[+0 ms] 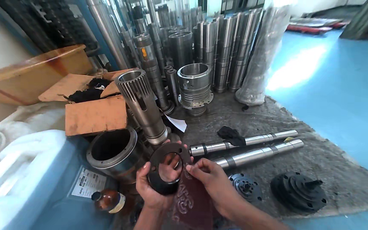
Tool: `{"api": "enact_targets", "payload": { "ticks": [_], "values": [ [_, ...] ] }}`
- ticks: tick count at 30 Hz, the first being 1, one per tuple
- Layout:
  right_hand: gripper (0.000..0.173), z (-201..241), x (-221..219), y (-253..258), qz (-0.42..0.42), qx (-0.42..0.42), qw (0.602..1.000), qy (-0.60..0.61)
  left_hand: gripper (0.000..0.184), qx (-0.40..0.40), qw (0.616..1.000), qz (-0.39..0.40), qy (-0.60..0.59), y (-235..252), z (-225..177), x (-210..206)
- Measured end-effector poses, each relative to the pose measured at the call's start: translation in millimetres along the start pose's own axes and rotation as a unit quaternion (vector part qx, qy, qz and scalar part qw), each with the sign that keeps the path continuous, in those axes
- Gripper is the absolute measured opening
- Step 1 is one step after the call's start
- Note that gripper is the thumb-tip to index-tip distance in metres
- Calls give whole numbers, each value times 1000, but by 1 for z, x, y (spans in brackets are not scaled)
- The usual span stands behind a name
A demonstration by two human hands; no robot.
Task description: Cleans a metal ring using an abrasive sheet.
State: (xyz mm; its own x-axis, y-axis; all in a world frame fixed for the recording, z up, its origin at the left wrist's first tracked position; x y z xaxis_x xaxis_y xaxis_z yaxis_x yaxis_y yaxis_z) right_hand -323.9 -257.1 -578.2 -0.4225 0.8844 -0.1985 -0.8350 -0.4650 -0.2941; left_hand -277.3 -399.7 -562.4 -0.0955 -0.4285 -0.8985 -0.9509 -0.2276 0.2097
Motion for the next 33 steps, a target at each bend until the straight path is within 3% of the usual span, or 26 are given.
{"api": "enact_targets", "payload": {
  "ticks": [8,19,26,33],
  "values": [
    [22,7,9,3,2,-15,1000,-4,76,14,1000,23,11,0,0,4],
    [22,8,12,7,-8,3,997,-73,71,30,998,26,42,0,-1,11],
    [25,23,22,15,-27,32,983,-178,71,48,996,10,68,-1,1,13],
    [24,18,18,15,18,23,974,-226,72,57,997,10,49,2,0,15]
  ]
}}
Point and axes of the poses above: each hand's wrist, its own y-axis towards the middle knuckle, its own x-axis out of the back of the hand, z = x × y, the point moved 5 cm from there along y, towards the middle knuckle
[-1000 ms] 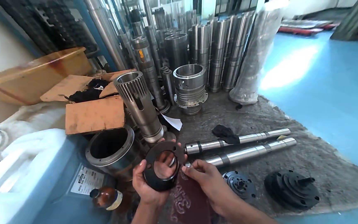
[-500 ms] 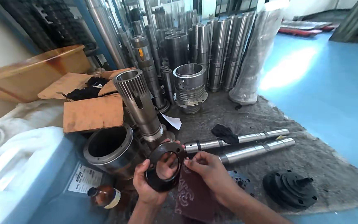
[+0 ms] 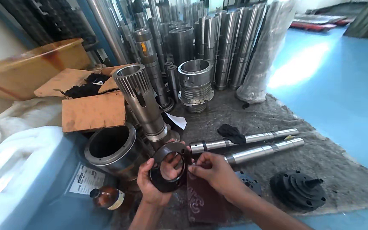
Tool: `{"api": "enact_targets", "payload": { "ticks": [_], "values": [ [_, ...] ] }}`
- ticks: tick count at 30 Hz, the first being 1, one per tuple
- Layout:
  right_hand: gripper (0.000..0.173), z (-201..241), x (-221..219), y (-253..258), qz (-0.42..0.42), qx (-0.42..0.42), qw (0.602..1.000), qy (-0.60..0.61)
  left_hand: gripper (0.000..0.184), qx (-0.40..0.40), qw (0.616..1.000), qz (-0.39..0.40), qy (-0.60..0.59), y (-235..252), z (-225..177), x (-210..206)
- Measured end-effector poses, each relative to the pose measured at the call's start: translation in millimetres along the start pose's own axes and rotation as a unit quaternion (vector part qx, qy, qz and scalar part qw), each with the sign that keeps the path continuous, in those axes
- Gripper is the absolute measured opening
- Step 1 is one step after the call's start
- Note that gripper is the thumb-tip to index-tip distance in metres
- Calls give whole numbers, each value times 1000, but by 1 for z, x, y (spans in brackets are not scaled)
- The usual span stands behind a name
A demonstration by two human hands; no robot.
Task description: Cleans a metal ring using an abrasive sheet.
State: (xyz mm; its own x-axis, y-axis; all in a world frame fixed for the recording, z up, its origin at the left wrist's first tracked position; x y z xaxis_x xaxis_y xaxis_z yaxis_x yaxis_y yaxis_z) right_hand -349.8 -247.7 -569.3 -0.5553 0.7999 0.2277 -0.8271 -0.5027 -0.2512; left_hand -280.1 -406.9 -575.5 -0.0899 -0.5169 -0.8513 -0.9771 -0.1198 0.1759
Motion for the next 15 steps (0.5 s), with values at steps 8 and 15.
{"api": "enact_targets", "payload": {
  "ticks": [8,15],
  "values": [
    [31,-3,-5,1,64,-14,997,-45,73,9,1000,-7,-11,2,1,7],
    [30,-1,5,5,0,-12,1000,1,74,38,999,-15,-29,1,5,13]
  ]
}}
Point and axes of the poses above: each hand's wrist, its own y-axis towards the middle knuckle, its own x-axis out of the back of the hand, z = x × y, the point moved 5 cm from there along y, towards the middle knuckle
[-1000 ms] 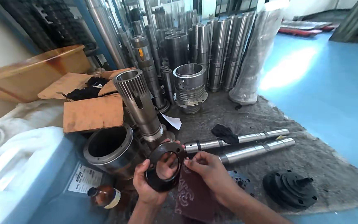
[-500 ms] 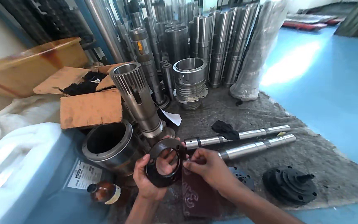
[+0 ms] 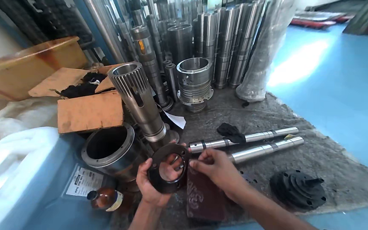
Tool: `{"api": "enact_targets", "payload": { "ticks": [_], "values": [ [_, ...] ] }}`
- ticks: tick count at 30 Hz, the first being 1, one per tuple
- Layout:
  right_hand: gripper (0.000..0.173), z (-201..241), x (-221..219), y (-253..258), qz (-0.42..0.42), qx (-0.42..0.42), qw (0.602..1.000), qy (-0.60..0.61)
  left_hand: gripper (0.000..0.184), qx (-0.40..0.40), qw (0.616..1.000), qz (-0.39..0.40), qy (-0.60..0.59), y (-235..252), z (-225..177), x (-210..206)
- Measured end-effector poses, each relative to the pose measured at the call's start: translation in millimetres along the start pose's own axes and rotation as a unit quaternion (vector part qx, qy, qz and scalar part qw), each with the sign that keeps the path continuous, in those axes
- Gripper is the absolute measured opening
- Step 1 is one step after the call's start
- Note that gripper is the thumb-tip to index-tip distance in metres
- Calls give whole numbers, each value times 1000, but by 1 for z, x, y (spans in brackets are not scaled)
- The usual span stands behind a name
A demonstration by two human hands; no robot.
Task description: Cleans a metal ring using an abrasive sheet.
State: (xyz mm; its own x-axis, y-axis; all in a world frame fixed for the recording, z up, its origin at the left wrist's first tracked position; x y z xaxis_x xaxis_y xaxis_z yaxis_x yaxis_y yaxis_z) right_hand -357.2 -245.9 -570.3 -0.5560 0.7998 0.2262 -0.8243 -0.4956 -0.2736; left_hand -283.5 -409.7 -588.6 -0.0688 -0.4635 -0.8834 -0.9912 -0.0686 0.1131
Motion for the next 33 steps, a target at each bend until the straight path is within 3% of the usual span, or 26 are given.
{"api": "enact_targets", "payload": {
  "ticks": [3,9,13,18,22,27,33],
  "values": [
    [36,-2,-13,-6,77,-14,996,-52,72,5,999,0,-37,1,1,4],
    [29,-6,-1,1,-35,2,999,38,71,-15,999,-28,-39,5,7,2],
    [32,-15,-28,-12,39,-5,999,21,71,-48,995,-53,-68,7,5,7],
    [26,-12,-8,-1,-37,18,997,64,70,-67,995,-52,-59,7,6,3],
    [30,-22,-38,-16,51,28,998,20,71,-81,993,-63,-65,7,1,6],
    [24,-17,-15,-2,-32,19,997,70,69,-96,990,-91,-53,8,3,4],
    [27,-20,-41,-18,28,25,999,39,66,-93,989,-92,-66,6,4,5]
  ]
}}
Point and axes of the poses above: each hand's wrist, its own y-axis towards the middle knuckle, its own x-axis out of the back of the hand, z = x × y, the point moved 5 cm from there along y, towards the middle knuckle
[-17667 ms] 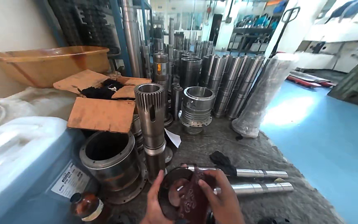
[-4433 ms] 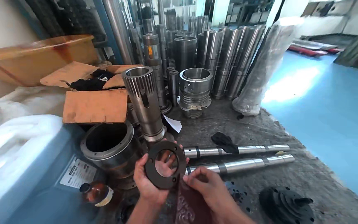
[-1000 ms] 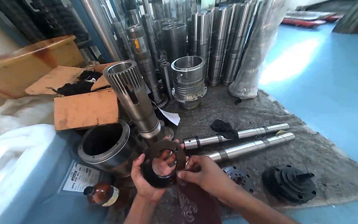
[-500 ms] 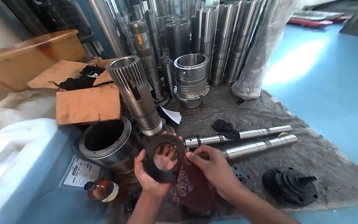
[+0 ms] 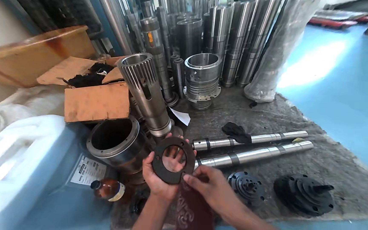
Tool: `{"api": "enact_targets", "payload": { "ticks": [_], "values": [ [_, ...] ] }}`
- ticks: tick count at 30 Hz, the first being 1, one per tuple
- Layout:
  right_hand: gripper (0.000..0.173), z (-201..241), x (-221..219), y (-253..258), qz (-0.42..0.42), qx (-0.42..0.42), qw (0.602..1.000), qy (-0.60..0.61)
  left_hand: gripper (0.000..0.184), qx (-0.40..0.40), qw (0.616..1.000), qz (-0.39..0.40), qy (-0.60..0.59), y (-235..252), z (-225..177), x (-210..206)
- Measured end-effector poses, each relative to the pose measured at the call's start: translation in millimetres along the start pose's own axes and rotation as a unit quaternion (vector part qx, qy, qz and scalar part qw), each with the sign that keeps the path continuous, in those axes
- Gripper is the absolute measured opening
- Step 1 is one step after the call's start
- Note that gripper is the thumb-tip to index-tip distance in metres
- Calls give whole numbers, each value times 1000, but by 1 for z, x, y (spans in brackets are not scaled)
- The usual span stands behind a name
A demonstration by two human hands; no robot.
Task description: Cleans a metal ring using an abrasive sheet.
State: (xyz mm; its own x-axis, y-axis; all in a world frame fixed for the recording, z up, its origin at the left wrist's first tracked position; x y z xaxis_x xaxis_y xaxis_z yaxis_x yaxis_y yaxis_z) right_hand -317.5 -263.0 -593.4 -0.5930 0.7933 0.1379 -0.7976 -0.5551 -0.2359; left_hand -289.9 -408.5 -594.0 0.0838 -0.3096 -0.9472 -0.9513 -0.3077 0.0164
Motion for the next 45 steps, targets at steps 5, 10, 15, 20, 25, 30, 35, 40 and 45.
{"api": "enact_targets", "payload": {
  "ticks": [5,10,15,20,25,30,35,40,45],
  "values": [
    [23,1,5,3,-31,-26,997,71,70,5,1000,24,-18,-1,-3,-1],
    [23,0,-1,0,-21,-28,997,69,70,-7,1000,-14,-25,-3,-3,5],
    [24,-4,-13,-12,-35,-44,994,94,67,-40,999,-28,17,-1,-5,5],
    [23,-4,-3,-4,-56,-48,992,105,57,-51,998,-46,14,-3,-5,4],
    [23,-2,-21,-18,-22,-28,996,86,60,-49,997,-50,37,-3,-6,5],
    [23,-5,-4,2,-47,-43,991,116,57,-53,997,-55,24,-2,-6,3],
    [23,-7,-21,-13,-31,-26,994,99,62,-47,997,-45,40,-2,-7,6],
    [24,-12,1,9,-67,-33,992,103,63,-47,997,-52,10,-2,-3,8],
    [23,-13,-18,-6,-45,-6,995,83,60,-51,997,-44,44,-1,-6,7]
  ]
}}
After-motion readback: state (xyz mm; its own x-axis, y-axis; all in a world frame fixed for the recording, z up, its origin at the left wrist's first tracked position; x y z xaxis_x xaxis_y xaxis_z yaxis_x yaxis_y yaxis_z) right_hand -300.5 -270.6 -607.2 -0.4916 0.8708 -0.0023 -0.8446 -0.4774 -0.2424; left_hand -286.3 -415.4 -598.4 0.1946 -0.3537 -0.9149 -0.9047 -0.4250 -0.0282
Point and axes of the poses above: each hand's wrist, its own y-axis towards the middle knuckle, its own x-axis out of the back of the hand, z = x × y, the point moved 5 cm from there along y, towards the middle knuckle
